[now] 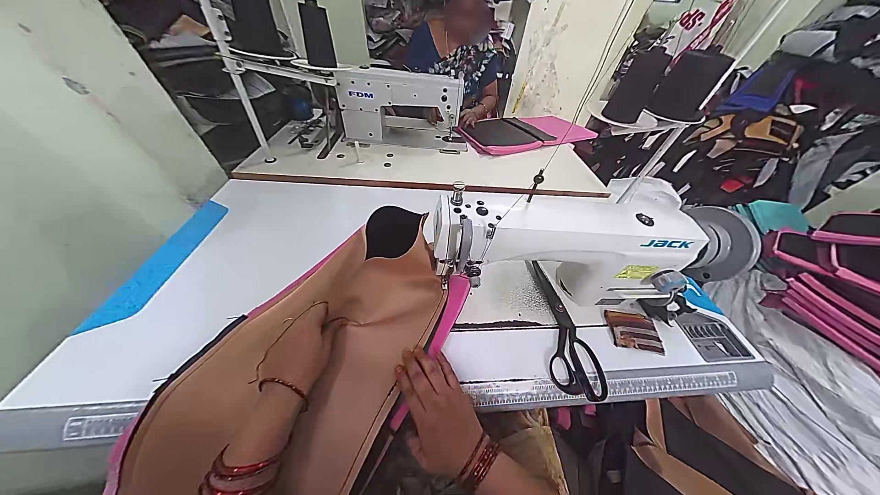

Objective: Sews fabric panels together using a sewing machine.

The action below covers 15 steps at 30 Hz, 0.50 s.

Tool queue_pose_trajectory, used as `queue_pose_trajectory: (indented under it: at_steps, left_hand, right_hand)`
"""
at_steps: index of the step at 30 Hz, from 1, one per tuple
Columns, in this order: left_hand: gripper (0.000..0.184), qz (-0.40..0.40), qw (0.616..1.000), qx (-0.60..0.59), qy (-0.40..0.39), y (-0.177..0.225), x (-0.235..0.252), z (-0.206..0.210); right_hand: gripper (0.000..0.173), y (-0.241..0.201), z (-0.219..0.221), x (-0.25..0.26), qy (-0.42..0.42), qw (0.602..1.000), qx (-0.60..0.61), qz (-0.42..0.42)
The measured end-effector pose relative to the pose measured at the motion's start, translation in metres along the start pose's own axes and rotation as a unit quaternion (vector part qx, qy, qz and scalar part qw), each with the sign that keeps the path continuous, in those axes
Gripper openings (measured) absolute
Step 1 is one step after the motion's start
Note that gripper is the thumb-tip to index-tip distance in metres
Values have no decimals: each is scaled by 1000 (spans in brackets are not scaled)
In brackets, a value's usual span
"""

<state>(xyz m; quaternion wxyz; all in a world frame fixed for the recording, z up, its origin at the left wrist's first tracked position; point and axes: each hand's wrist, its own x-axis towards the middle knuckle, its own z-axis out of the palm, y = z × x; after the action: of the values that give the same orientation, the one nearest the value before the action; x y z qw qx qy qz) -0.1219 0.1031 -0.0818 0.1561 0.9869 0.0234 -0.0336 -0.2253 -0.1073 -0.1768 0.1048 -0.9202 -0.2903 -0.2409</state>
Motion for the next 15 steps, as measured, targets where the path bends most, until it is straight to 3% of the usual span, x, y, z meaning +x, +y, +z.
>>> queue_pose_trajectory:
  at_steps: [2,5,7,9,11,12,14,15]
  left_hand:
    - [51,5,1000,-4,12,-7,-3,-1]
    - [76,44,989,3,141,0,-18,-6]
    - [58,195,948,59,245,20,-32,-7]
    - [46,352,898,49,259,47,-35,3]
    - [37,481,854,30,197,56,-16,33]
    - [34,502,852,31,145,58,-7,44]
    - [36,460,886,42,-32,63,2,45]
    - [37,440,893,53,-71,66,4,42]
  right_hand:
    - [77,-3,6,-4,30,999,-44,-2]
    - [41,-5,15,0,98,990,-103,6]
    - [32,-5,20,8,139,984,-113,-1]
    - [26,-2,23,15,168,979,-110,-21]
    - [25,-2,20,16,173,979,-102,-34]
    - [25,-1,17,16,172,980,-98,-36]
    - [26,3,9,15,171,980,-91,-42]
    - [26,6,5,13,173,980,-89,-45]
